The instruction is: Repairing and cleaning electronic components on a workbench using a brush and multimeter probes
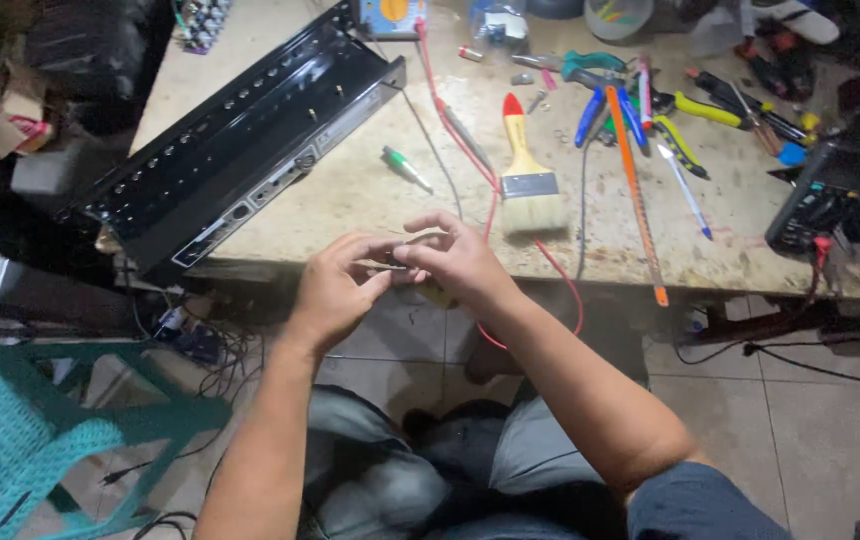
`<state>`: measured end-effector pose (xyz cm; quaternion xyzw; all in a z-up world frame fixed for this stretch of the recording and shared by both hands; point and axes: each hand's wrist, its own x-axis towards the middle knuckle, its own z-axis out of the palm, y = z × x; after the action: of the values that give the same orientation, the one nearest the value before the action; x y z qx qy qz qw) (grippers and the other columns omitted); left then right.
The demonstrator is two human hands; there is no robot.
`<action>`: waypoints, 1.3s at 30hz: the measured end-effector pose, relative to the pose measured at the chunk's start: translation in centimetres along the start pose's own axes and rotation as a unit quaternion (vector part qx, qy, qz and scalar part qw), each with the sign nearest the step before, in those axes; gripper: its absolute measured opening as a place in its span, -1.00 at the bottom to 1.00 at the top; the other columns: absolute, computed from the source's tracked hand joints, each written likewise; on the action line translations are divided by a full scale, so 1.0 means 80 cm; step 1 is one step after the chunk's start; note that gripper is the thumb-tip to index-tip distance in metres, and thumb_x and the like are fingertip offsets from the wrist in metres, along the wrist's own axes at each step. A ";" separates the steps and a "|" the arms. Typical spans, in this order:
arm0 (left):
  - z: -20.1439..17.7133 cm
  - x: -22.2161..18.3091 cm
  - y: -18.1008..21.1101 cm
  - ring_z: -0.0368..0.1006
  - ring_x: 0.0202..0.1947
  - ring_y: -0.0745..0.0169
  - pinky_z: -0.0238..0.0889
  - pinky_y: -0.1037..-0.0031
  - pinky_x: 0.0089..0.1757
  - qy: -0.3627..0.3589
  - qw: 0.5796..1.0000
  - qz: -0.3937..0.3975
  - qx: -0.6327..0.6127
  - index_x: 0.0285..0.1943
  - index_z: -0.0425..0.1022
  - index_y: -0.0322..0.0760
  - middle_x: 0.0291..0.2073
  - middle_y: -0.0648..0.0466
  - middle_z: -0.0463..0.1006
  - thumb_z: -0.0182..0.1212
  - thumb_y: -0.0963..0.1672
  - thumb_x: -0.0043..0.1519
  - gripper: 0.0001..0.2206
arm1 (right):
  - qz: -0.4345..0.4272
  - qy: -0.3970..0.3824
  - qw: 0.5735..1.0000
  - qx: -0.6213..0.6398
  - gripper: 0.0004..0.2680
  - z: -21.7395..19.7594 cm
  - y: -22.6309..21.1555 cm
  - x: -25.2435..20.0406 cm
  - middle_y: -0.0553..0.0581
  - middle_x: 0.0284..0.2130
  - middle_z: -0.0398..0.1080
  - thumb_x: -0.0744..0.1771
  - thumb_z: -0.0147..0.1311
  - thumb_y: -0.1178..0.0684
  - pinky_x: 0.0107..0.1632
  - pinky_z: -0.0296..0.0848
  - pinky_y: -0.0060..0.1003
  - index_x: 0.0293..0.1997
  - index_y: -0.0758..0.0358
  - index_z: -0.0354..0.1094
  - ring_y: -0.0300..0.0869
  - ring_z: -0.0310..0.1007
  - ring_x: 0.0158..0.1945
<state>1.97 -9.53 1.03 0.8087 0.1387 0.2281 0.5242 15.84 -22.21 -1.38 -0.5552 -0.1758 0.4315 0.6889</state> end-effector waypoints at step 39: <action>0.029 0.036 -0.082 0.50 -0.31 0.23 0.39 0.42 -0.20 0.046 0.971 0.028 0.233 -0.05 0.68 -0.12 -0.27 0.10 0.57 0.57 -0.11 0.07 -0.73 | -0.057 0.295 0.901 -0.313 -0.65 -0.289 -0.034 -0.153 -0.07 -0.35 0.30 0.35 0.22 0.16 -0.25 0.57 -0.48 0.31 0.38 0.37 -0.43 0.26 -0.40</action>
<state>5.77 -7.29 -5.13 0.9009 0.1894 0.2408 0.3074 26.68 -46.04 -3.39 -0.8329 -0.1219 0.1309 0.5238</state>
